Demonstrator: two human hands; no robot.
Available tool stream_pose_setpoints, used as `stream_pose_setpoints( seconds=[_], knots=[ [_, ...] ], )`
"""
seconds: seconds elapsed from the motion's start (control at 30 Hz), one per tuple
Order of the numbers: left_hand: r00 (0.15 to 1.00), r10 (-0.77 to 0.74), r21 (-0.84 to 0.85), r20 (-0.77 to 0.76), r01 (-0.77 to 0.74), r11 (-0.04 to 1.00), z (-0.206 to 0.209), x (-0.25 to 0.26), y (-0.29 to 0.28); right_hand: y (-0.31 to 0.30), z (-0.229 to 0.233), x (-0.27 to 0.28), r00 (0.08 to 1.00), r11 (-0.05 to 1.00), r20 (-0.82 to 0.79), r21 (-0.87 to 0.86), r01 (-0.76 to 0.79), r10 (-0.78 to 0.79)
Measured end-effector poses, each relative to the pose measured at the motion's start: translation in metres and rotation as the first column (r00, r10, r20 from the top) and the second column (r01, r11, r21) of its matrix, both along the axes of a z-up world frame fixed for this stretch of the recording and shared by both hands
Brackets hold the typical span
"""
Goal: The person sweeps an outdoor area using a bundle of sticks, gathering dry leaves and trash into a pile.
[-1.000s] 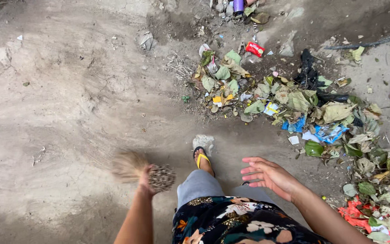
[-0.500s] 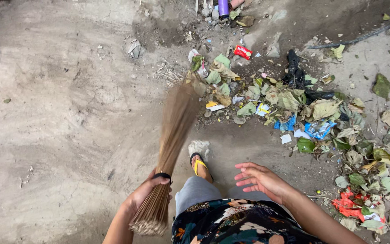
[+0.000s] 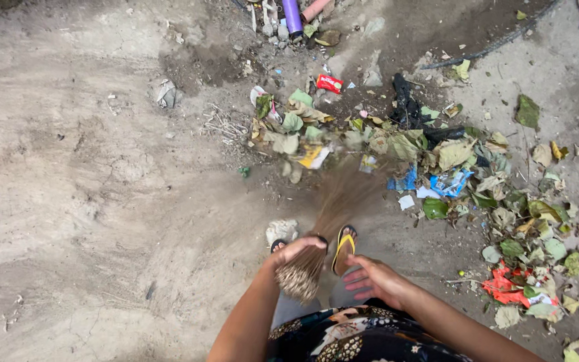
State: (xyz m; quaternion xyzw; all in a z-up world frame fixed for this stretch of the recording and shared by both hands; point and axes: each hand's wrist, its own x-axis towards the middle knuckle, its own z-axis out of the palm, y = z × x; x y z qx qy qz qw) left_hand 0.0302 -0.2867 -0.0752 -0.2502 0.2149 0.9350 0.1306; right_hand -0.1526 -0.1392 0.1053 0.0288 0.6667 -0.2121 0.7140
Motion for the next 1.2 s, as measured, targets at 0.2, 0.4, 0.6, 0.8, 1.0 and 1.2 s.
stream_pose_setpoints(
  seconds=[0.2, 0.4, 0.6, 0.8, 1.0, 1.2],
  knots=[
    [0.947, 0.251, -0.215, 0.200, -0.208, 0.954, 0.163, 0.005, 0.013, -0.079, 0.026, 0.041, 0.916, 0.957, 0.284, 0.151, 0.248, -0.282],
    [0.646, 0.568, -0.584, 0.509, -0.226, 0.780, 0.217, 0.039, -0.015, -0.129, -0.017, 0.023, 0.770, 0.972, 0.593, 0.153, 0.177, -0.233],
    [0.273, 0.861, -0.877, 0.429, -0.101, 0.469, 0.188, 0.021, -0.002, -0.167, -0.117, -0.074, 0.651, 0.939, 0.679, 0.286, 0.189, -0.339],
    [0.169, 0.894, -0.843, 0.415, -0.297, 0.448, 0.120, -0.019, 0.050, -0.176, -0.195, -0.125, 0.854, 0.888, 0.242, 0.112, 0.446, -0.460],
    [0.155, 0.947, -0.896, 0.280, -0.312, 0.316, 0.058, -0.007, 0.072, -0.134, -0.077, -0.036, 0.802, 0.903, 0.416, 0.189, 0.386, -0.429],
    [0.172, 0.853, -0.815, 0.493, -0.252, 0.521, 0.085, -0.051, 0.057, -0.136, -0.068, -0.071, 0.781, 0.951, 0.544, 0.205, 0.232, -0.307]
  ],
)
